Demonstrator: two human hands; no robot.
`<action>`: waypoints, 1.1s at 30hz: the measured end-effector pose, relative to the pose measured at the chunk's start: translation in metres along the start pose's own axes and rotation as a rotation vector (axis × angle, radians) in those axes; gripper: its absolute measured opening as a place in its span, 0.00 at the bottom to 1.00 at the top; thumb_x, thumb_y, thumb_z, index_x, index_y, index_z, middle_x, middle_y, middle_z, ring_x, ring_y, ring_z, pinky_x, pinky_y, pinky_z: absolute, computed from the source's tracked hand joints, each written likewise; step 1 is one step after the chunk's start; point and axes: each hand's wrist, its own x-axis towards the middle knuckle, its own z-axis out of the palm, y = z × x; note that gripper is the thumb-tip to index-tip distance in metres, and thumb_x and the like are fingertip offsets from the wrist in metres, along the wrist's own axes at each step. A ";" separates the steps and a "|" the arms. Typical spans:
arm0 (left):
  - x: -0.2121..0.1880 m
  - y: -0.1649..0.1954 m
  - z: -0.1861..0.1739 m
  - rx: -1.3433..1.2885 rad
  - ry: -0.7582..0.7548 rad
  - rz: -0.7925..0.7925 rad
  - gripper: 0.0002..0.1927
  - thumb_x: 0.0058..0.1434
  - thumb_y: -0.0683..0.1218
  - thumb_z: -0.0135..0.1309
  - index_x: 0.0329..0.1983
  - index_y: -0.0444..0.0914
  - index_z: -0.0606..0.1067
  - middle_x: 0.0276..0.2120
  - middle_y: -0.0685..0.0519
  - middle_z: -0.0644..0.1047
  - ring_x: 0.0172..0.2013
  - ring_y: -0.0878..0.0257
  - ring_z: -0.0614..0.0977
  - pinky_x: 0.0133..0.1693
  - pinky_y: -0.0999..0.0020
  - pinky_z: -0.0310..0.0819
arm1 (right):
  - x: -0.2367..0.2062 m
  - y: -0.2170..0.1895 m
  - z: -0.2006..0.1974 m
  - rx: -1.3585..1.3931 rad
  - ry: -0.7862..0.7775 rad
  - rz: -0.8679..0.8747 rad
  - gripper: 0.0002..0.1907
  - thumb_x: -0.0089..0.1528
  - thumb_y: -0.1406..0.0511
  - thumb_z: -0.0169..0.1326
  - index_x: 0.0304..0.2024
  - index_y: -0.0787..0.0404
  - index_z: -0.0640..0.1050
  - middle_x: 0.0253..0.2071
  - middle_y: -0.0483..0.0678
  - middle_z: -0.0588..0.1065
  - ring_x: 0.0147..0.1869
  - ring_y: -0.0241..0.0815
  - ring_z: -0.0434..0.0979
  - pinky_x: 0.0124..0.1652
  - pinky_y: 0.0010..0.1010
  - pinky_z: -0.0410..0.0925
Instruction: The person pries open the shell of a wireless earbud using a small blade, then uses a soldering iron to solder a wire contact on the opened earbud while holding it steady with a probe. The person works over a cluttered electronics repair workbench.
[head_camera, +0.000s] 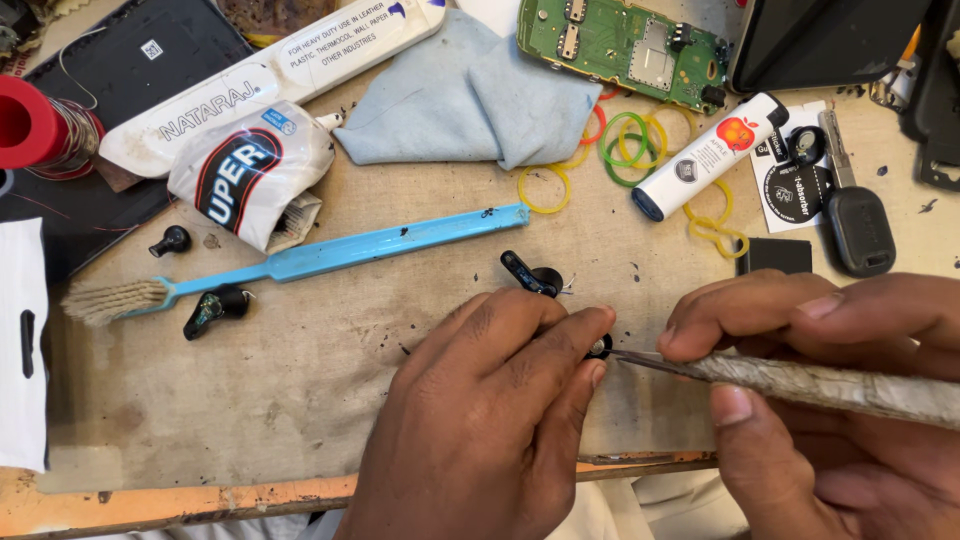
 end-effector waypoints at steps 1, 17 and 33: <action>-0.001 0.000 0.001 0.013 -0.001 -0.003 0.13 0.59 0.37 0.59 0.48 0.32 0.79 0.37 0.46 0.76 0.40 0.51 0.82 0.43 0.58 0.77 | 0.001 0.000 0.000 0.003 -0.007 -0.002 0.22 0.63 0.78 0.45 0.55 0.59 0.56 0.49 0.61 0.77 0.57 0.45 0.80 0.56 0.35 0.78; -0.005 0.003 0.008 0.083 0.016 -0.013 0.16 0.60 0.39 0.60 0.53 0.31 0.79 0.40 0.47 0.75 0.41 0.53 0.80 0.43 0.60 0.76 | -0.003 0.010 -0.009 -0.066 -0.071 -0.150 0.18 0.63 0.78 0.50 0.49 0.60 0.60 0.49 0.63 0.76 0.56 0.46 0.82 0.58 0.35 0.77; -0.006 0.000 0.006 0.089 -0.003 -0.022 0.15 0.62 0.40 0.61 0.52 0.33 0.79 0.40 0.48 0.74 0.42 0.55 0.80 0.44 0.61 0.77 | -0.010 0.010 0.005 -0.181 0.097 0.097 0.16 0.63 0.79 0.48 0.46 0.63 0.57 0.49 0.59 0.78 0.55 0.49 0.87 0.53 0.38 0.77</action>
